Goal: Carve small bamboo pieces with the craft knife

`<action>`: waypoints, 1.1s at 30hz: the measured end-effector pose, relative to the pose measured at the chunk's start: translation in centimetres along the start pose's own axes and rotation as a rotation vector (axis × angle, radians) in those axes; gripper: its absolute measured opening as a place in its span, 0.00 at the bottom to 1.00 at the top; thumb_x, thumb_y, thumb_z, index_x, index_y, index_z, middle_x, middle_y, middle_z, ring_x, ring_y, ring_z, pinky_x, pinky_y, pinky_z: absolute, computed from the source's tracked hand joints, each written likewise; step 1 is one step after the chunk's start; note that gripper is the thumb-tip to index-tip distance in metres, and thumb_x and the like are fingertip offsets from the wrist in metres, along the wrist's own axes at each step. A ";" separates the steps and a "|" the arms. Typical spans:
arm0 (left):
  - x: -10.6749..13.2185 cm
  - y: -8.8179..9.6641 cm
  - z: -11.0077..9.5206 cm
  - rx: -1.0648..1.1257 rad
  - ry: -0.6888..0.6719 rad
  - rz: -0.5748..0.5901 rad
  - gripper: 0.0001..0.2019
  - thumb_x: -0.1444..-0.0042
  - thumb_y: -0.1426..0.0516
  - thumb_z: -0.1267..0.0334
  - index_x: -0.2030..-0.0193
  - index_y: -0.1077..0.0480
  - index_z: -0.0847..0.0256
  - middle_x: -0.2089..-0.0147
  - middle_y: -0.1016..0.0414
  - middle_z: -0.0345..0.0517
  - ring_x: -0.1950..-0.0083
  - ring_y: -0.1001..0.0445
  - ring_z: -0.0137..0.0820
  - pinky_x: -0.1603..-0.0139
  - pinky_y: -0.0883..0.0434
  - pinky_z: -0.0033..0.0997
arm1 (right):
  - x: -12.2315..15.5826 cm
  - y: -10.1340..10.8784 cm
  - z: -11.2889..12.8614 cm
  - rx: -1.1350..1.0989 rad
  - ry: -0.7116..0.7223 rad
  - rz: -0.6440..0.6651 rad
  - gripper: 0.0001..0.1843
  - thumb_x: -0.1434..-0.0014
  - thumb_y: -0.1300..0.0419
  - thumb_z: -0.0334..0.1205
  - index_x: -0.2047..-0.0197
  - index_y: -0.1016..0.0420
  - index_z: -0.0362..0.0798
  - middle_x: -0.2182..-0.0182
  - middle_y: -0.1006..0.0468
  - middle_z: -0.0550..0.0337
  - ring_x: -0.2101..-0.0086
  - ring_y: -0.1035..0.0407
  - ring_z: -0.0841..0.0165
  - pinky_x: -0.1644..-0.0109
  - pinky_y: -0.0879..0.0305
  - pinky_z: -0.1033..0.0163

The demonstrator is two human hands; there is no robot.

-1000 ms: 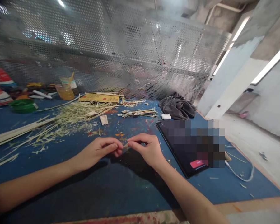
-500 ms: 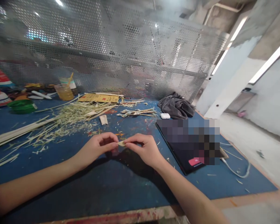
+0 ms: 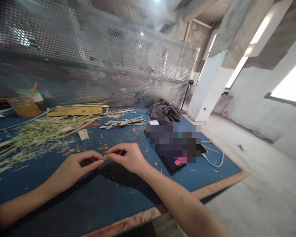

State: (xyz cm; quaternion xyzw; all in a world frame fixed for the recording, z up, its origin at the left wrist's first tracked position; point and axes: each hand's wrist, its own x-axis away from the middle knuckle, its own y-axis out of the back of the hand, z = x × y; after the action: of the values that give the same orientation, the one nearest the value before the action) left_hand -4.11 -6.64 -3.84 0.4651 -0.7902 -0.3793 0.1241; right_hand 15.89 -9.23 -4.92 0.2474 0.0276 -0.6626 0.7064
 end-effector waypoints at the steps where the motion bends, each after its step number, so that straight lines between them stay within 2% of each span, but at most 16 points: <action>1: 0.0 0.0 0.0 -0.020 -0.011 -0.018 0.17 0.44 0.45 0.46 0.67 0.25 0.57 0.67 0.21 0.40 0.66 0.26 0.32 0.63 0.33 0.27 | 0.0 0.1 0.1 0.021 -0.005 0.000 0.05 0.47 0.36 0.39 0.69 0.19 0.48 0.70 0.19 0.61 0.70 0.29 0.71 0.66 0.36 0.67; 5: -0.1 0.1 0.2 -0.050 -0.053 -0.116 0.17 0.44 0.46 0.45 0.67 0.26 0.57 0.65 0.21 0.40 0.64 0.26 0.32 0.60 0.33 0.28 | 0.0 0.2 0.2 0.073 -0.014 0.028 0.05 0.45 0.38 0.35 0.71 0.21 0.47 0.73 0.22 0.61 0.71 0.32 0.72 0.67 0.40 0.68; 8: -0.1 0.0 0.5 -0.014 -0.050 -0.152 0.18 0.45 0.46 0.44 0.68 0.26 0.57 0.68 0.22 0.39 0.65 0.26 0.32 0.61 0.32 0.27 | 0.0 0.1 0.1 0.076 0.011 0.059 0.06 0.45 0.38 0.36 0.71 0.21 0.46 0.73 0.24 0.62 0.71 0.34 0.73 0.68 0.41 0.69; 13: 0.1 -0.3 0.3 0.049 -0.038 -0.115 0.15 0.43 0.45 0.48 0.69 0.27 0.57 0.70 0.23 0.37 0.67 0.27 0.29 0.62 0.33 0.26 | 0.0 0.0 -0.3 0.051 -0.011 0.042 0.06 0.45 0.38 0.36 0.72 0.22 0.45 0.74 0.25 0.62 0.72 0.35 0.73 0.68 0.42 0.67; 18: 0.2 -0.5 0.2 0.215 0.028 -0.086 0.14 0.44 0.44 0.48 0.67 0.27 0.58 0.72 0.24 0.36 0.70 0.27 0.28 0.67 0.33 0.24 | 0.1 -0.1 -0.3 -0.025 -0.064 0.028 0.07 0.46 0.37 0.40 0.71 0.22 0.46 0.73 0.24 0.61 0.72 0.34 0.72 0.67 0.40 0.67; 21: 0.3 -0.5 0.4 0.262 0.024 -0.079 0.14 0.44 0.43 0.50 0.67 0.27 0.58 0.72 0.24 0.36 0.70 0.27 0.28 0.67 0.32 0.24 | 0.1 -0.3 -0.3 -0.068 -0.106 0.020 0.08 0.48 0.36 0.42 0.71 0.22 0.46 0.73 0.22 0.60 0.72 0.32 0.71 0.67 0.38 0.66; 27: 0.3 -0.2 0.6 0.211 0.006 -0.106 0.11 0.46 0.41 0.52 0.68 0.24 0.57 0.70 0.21 0.37 0.69 0.25 0.29 0.64 0.31 0.25 | 0.0 -0.2 -0.9 -0.144 -0.182 0.048 0.10 0.52 0.34 0.44 0.70 0.20 0.45 0.74 0.21 0.60 0.74 0.31 0.70 0.67 0.35 0.65; 33: 0.6 -0.2 0.7 0.125 -0.081 -0.194 0.08 0.45 0.40 0.55 0.69 0.23 0.55 0.70 0.21 0.35 0.68 0.24 0.28 0.62 0.31 0.25 | 0.0 -0.4 -0.8 -0.139 -0.138 0.012 0.09 0.53 0.33 0.44 0.71 0.20 0.47 0.73 0.20 0.60 0.72 0.30 0.69 0.66 0.35 0.64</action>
State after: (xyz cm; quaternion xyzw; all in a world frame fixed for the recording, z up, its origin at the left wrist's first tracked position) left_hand -4.70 -6.85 -4.59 0.5305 -0.7679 -0.3581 0.0258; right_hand 15.76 -8.99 -5.72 0.1518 0.0235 -0.6703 0.7260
